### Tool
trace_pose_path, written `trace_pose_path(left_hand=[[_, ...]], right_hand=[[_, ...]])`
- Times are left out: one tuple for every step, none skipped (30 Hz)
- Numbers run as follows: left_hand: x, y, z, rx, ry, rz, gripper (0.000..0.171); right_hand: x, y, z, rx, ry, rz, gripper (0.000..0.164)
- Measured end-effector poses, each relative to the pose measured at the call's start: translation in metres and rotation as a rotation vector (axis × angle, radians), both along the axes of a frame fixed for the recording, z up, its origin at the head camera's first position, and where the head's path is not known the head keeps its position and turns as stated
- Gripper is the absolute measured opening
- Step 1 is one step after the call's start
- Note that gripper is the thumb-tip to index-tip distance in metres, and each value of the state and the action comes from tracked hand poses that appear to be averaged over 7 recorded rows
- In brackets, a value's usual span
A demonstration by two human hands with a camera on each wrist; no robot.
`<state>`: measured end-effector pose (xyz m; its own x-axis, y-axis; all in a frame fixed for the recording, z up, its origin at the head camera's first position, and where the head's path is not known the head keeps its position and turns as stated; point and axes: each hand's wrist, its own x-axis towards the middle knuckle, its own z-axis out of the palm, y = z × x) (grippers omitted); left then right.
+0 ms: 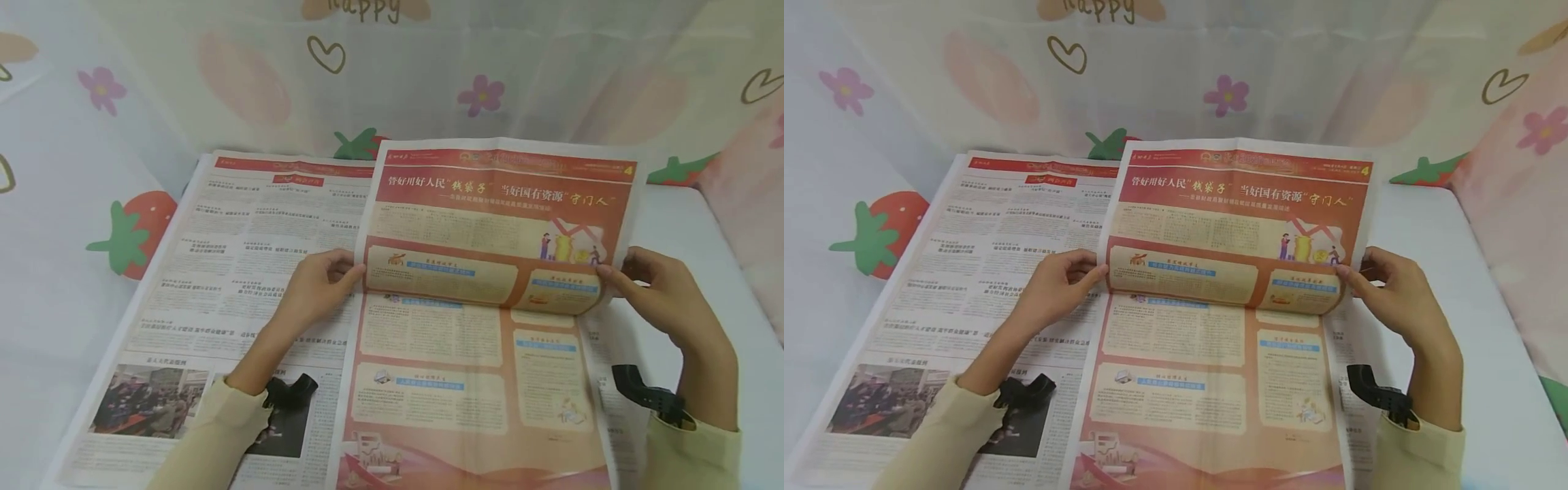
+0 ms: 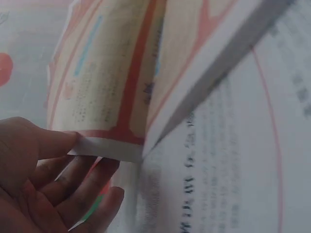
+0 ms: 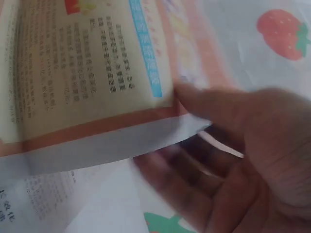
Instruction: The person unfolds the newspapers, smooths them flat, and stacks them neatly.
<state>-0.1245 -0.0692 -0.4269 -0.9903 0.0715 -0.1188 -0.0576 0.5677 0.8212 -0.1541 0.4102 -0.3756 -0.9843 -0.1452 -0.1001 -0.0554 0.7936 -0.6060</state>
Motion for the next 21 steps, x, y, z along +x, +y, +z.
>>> trace_pose_path(left_hand=[[0.000, 0.000, -0.002, -0.009, 0.002, 0.002, 0.029], [0.000, 0.001, -0.003, -0.015, 0.006, 0.003, 0.029], [0.000, 0.001, -0.004, -0.018, 0.008, 0.007, 0.029], [0.000, 0.001, -0.005, -0.023, 0.013, 0.011, 0.029], [0.000, 0.001, -0.005, -0.029, 0.017, 0.017, 0.030], [0.000, 0.001, -0.006, -0.036, 0.020, 0.022, 0.030], [0.000, 0.001, -0.007, -0.039, 0.024, 0.029, 0.030], [0.000, 0.001, -0.007, -0.041, 0.025, 0.035, 0.031], [0.000, 0.002, -0.008, -0.043, 0.027, 0.042, 0.031], [-0.001, 0.002, -0.009, -0.044, 0.027, 0.048, 0.031], [-0.001, 0.002, -0.010, -0.043, 0.025, 0.053, 0.032], [-0.001, 0.002, -0.010, -0.040, 0.023, 0.058, 0.032], [-0.001, 0.002, -0.011, -0.035, 0.019, 0.063, 0.033], [-0.001, 0.002, -0.012, -0.028, 0.014, 0.066, 0.033], [-0.001, 0.003, -0.013, -0.018, 0.009, 0.068, 0.034], [-0.001, 0.003, -0.013, -0.012, 0.003, 0.068, 0.034], [-0.001, 0.003, -0.014, -0.007, 0.000, 0.067, 0.035], [-0.001, 0.004, -0.014, -0.002, -0.006, 0.065, 0.035], [-0.001, 0.004, -0.015, 0.003, -0.011, 0.061, 0.036], [0.000, 0.005, -0.015, 0.005, -0.015, 0.056, 0.038], [0.000, 0.006, -0.015, 0.001, -0.021, 0.050, 0.039]], right_hand=[[-0.001, 0.000, 0.000, 0.019, -0.023, 0.013, 0.044], [-0.002, 0.000, 0.000, 0.040, -0.046, 0.026, 0.043], [-0.002, 0.000, -0.001, 0.056, -0.069, 0.040, 0.043], [-0.002, 0.001, -0.002, 0.069, -0.095, 0.047, 0.044], [-0.001, 0.001, -0.003, 0.078, -0.113, 0.052, 0.044], [0.000, 0.002, -0.004, 0.086, -0.132, 0.054, 0.045], [0.000, 0.003, -0.004, 0.090, -0.158, 0.055, 0.050], [0.001, 0.004, -0.004, 0.090, -0.182, 0.052, 0.055], [0.001, 0.004, -0.004, 0.085, -0.207, 0.048, 0.062], [0.001, 0.005, -0.004, 0.073, -0.233, 0.043, 0.069], [0.001, 0.005, -0.005, 0.065, -0.255, 0.042, 0.076], [0.001, 0.005, -0.006, 0.057, -0.273, 0.041, 0.081], [0.000, 0.005, -0.007, 0.047, -0.288, 0.038, 0.086], [-0.001, 0.005, -0.009, 0.040, -0.290, 0.033, 0.087], [-0.002, 0.005, -0.010, 0.037, -0.287, 0.026, 0.088], [-0.003, 0.004, -0.012, 0.032, -0.279, 0.017, 0.089], [-0.004, 0.003, -0.013, 0.031, -0.262, 0.003, 0.087], [-0.005, 0.002, -0.015, 0.028, -0.240, -0.015, 0.084], [-0.006, 0.000, -0.017, 0.024, -0.215, -0.033, 0.080], [-0.006, -0.001, -0.018, 0.019, -0.188, -0.051, 0.076], [-0.007, -0.003, -0.020, 0.014, -0.160, -0.066, 0.071]])
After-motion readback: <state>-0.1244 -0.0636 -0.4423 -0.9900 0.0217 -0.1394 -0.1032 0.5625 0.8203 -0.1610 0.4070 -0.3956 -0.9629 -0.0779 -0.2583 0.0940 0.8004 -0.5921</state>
